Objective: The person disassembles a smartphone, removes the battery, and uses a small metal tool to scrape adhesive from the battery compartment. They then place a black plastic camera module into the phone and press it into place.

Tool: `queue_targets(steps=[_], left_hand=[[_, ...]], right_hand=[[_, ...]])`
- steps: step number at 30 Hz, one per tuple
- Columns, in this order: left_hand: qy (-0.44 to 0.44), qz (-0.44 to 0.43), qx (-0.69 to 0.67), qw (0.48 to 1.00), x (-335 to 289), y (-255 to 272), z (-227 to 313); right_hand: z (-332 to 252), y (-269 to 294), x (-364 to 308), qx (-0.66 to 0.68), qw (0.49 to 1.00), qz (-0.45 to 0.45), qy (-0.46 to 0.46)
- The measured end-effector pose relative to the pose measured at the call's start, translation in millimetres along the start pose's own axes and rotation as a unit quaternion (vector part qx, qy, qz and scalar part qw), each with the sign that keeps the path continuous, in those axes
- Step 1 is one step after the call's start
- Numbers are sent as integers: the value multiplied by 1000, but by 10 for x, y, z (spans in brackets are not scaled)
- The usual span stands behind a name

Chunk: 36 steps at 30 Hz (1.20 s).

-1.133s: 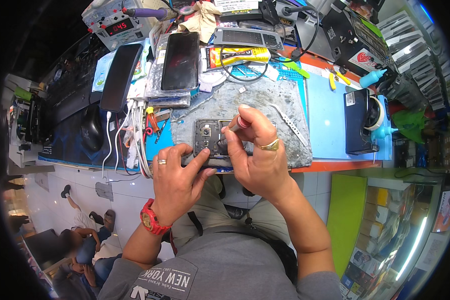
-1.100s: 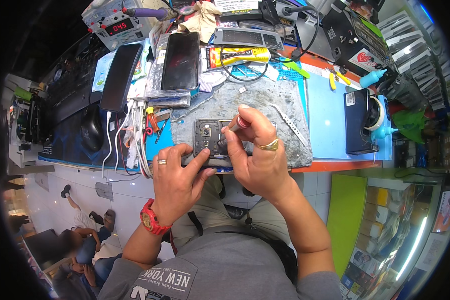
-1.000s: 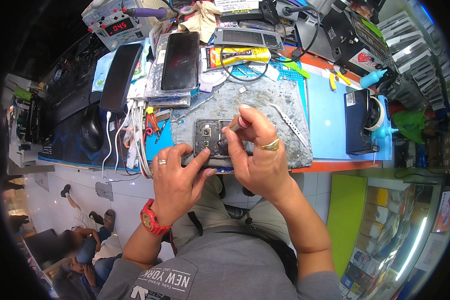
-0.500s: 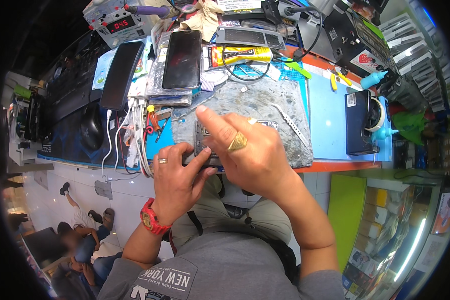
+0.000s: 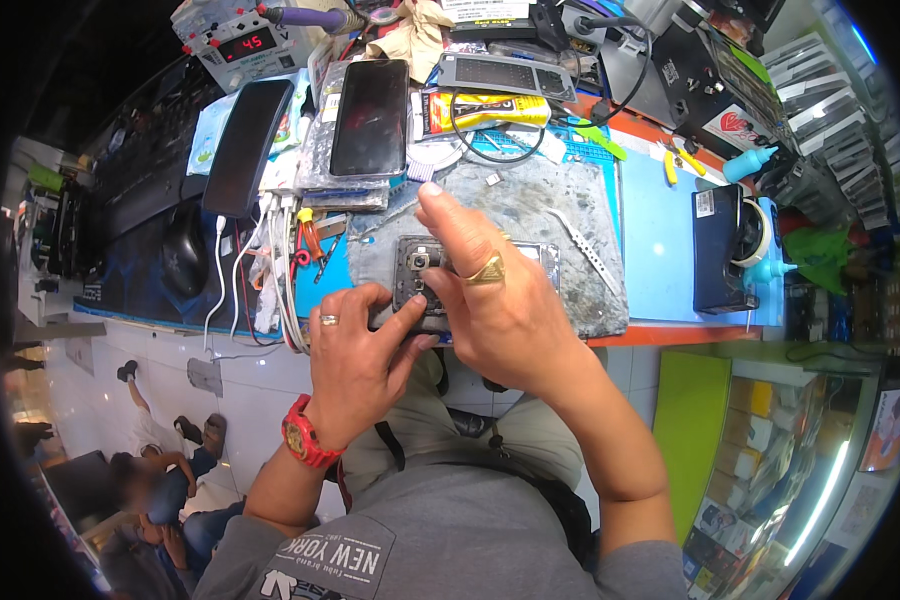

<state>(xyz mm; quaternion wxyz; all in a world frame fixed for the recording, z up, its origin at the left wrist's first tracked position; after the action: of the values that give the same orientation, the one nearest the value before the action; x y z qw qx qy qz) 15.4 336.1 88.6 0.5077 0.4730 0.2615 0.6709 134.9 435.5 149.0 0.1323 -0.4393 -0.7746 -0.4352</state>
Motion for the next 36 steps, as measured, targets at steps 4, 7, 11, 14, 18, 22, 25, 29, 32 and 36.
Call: queue_targets(steps=[4,7,11,14,18,22,25,29,32,36], left_hand=[[1,-1,2,1000,-14,-6,-3],[2,1,2,1000,-17,0,-4],[2,0,1,1000,-15,-7,-3],[3,-3,7,1000,-19,-12,6],[-10,5,18,1000,-17,-6,42],[-2,12,21,1000,-83,21,-28],[-15,29,7,999,-99,22,36],[-15,71,-17,997,-298,76,120],[-42,88,-35,995,-545,150,204],[-34,68,-51,996,-866,104,231]], right_hand=[[34,11,-37,-51,999,9,14],[5,2,-4,20,1000,21,-6],[1,4,-65,-11,1000,5,7],[-23,-15,-34,5,1000,13,1],[8,135,-75,-12,999,31,-8],[342,823,-53,-165,967,81,-175],[952,1204,-204,-354,910,-15,-216],[1076,1152,-294,-456,863,-45,-215],[367,748,-213,-348,930,-104,-53],[123,280,-357,-208,941,-266,-24]])
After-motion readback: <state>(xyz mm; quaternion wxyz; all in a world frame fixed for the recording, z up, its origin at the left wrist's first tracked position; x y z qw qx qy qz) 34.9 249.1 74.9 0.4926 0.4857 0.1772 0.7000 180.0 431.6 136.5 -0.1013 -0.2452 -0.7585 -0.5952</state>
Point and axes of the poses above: each hand's wrist, its own x-axis towards the middle knuckle, its own y-axis out of the back of the hand, z = x × y, the point moved 9 cm from there along x, towards the middle knuckle
